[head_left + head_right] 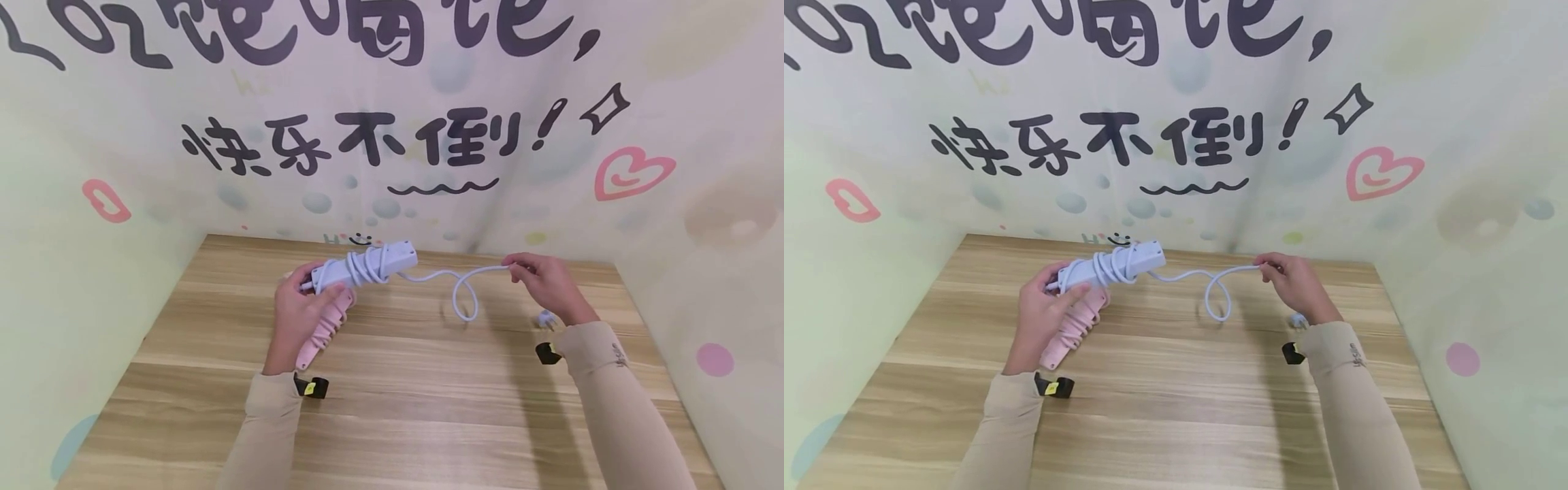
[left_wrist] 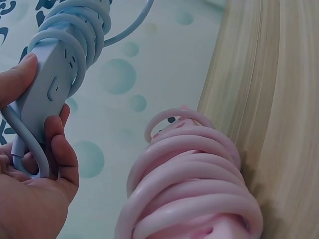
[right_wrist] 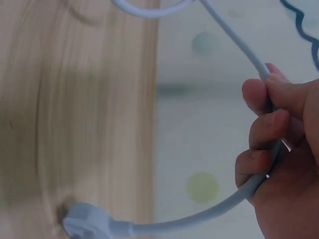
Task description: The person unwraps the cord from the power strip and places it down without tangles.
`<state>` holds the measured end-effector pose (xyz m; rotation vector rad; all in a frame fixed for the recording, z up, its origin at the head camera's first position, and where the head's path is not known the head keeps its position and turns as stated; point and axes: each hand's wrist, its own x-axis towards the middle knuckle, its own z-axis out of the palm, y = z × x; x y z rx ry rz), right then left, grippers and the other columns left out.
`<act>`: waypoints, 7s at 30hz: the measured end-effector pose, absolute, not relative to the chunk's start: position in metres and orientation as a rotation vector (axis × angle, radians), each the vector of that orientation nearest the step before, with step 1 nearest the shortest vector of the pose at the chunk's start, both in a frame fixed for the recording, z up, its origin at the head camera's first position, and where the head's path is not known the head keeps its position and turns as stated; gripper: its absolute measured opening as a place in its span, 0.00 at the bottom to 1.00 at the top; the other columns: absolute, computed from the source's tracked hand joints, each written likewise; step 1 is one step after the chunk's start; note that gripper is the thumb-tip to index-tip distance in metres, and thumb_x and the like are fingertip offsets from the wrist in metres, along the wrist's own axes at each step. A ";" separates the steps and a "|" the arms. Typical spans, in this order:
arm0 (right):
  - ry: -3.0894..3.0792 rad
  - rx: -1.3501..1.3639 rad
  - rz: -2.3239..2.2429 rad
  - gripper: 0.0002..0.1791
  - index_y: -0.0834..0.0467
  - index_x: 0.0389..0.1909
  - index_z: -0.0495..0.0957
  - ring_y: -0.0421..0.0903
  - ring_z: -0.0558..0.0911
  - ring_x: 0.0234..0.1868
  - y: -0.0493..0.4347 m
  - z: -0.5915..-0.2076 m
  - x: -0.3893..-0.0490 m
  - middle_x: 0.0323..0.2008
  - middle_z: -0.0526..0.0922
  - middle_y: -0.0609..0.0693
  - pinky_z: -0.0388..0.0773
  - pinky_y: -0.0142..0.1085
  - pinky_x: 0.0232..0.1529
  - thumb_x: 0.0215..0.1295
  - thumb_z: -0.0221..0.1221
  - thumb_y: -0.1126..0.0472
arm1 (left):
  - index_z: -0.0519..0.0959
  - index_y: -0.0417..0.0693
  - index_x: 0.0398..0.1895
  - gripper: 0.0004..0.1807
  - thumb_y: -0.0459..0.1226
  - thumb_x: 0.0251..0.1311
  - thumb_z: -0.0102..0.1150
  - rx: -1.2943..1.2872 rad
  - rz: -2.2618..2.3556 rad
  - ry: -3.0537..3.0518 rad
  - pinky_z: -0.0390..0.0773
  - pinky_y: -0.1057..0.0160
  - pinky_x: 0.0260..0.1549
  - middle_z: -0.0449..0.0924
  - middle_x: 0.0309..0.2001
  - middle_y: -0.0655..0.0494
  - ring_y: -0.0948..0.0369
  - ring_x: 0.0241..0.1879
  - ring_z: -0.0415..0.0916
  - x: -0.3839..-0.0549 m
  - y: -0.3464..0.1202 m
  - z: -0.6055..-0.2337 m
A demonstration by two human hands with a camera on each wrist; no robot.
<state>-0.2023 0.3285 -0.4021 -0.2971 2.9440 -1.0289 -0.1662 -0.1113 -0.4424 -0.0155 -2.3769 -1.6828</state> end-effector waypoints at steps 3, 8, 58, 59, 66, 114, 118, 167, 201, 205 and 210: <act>2.950 -0.301 -1.022 0.13 0.55 0.54 0.82 0.44 0.72 0.26 0.331 -0.408 -0.206 0.35 0.84 0.52 0.70 0.32 0.28 0.79 0.52 0.57 | 0.79 0.44 0.60 0.29 0.45 0.57 0.75 -0.024 -1.695 -2.388 0.82 0.72 0.36 0.82 0.52 0.42 0.53 0.46 0.78 -0.166 -0.111 -0.443; 2.977 -0.375 -0.987 0.11 0.57 0.52 0.83 0.51 0.82 0.39 0.327 -0.418 -0.212 0.39 0.89 0.56 0.76 0.34 0.38 0.77 0.54 0.62 | 0.79 0.45 0.61 0.29 0.43 0.56 0.76 -0.017 -1.704 -2.407 0.84 0.71 0.37 0.82 0.52 0.43 0.52 0.46 0.80 -0.164 -0.110 -0.445; 2.768 -0.610 -1.057 0.19 0.60 0.58 0.80 0.54 0.82 0.61 0.201 -0.449 -0.206 0.57 0.85 0.56 0.78 0.51 0.63 0.74 0.59 0.53 | 0.78 0.45 0.62 0.29 0.43 0.58 0.74 -0.035 -1.661 -2.448 0.81 0.73 0.37 0.81 0.55 0.43 0.51 0.48 0.78 -0.161 -0.118 -0.444; 2.768 -0.612 -1.053 0.19 0.61 0.58 0.81 0.54 0.82 0.60 0.201 -0.450 -0.206 0.56 0.85 0.56 0.78 0.51 0.63 0.75 0.59 0.53 | 0.78 0.45 0.62 0.29 0.44 0.58 0.74 -0.030 -1.654 -2.455 0.81 0.73 0.37 0.81 0.55 0.43 0.51 0.48 0.78 -0.161 -0.118 -0.444; 2.714 -0.618 -1.106 0.16 0.56 0.56 0.83 0.50 0.83 0.55 0.204 -0.458 -0.209 0.52 0.86 0.52 0.80 0.49 0.58 0.76 0.57 0.53 | 0.78 0.45 0.62 0.30 0.43 0.57 0.75 -0.037 -1.632 -2.470 0.80 0.72 0.39 0.81 0.56 0.44 0.52 0.48 0.78 -0.162 -0.120 -0.443; 2.680 -0.245 -1.291 0.17 0.53 0.50 0.82 0.48 0.79 0.49 0.222 -0.430 -0.214 0.49 0.84 0.54 0.74 0.39 0.51 0.76 0.55 0.45 | 0.77 0.55 0.66 0.34 0.42 0.53 0.77 -0.406 -1.602 -2.677 0.80 0.62 0.45 0.81 0.59 0.45 0.51 0.51 0.77 -0.186 -0.130 -0.453; 2.699 -0.268 -1.315 0.17 0.53 0.49 0.82 0.49 0.77 0.47 0.226 -0.416 -0.212 0.46 0.83 0.55 0.74 0.40 0.49 0.76 0.56 0.45 | 0.77 0.53 0.66 0.35 0.41 0.52 0.78 -0.406 -1.672 -2.653 0.81 0.59 0.47 0.81 0.59 0.45 0.51 0.52 0.77 -0.186 -0.128 -0.456; 2.420 -0.523 -1.387 0.10 0.57 0.42 0.87 0.39 0.72 0.33 0.243 -0.426 -0.148 0.34 0.82 0.57 0.70 0.30 0.37 0.70 0.64 0.55 | 0.79 0.54 0.63 0.30 0.43 0.56 0.76 -0.248 -1.726 -2.519 0.74 0.56 0.52 0.81 0.62 0.49 0.52 0.56 0.75 -0.185 -0.136 -0.456; 2.662 -0.216 -1.121 0.16 0.58 0.47 0.86 0.48 0.80 0.46 0.242 -0.450 -0.213 0.47 0.88 0.56 0.73 0.37 0.48 0.73 0.58 0.51 | 0.79 0.50 0.62 0.30 0.39 0.55 0.76 -0.410 -1.674 -2.519 0.74 0.70 0.45 0.84 0.58 0.45 0.54 0.49 0.75 -0.184 -0.132 -0.450; 2.688 -0.158 -1.148 0.17 0.59 0.49 0.85 0.50 0.81 0.50 0.243 -0.447 -0.215 0.50 0.88 0.58 0.74 0.37 0.49 0.75 0.56 0.51 | 0.79 0.52 0.63 0.31 0.39 0.53 0.77 -0.441 -1.649 -2.591 0.78 0.66 0.44 0.84 0.57 0.45 0.52 0.49 0.78 -0.181 -0.131 -0.449; 2.723 -0.097 -1.197 0.19 0.59 0.51 0.84 0.52 0.79 0.49 0.248 -0.434 -0.214 0.50 0.86 0.60 0.73 0.38 0.47 0.76 0.55 0.49 | 0.78 0.54 0.65 0.34 0.40 0.53 0.77 -0.487 -1.626 -2.652 0.79 0.56 0.53 0.82 0.61 0.45 0.49 0.56 0.78 -0.178 -0.129 -0.448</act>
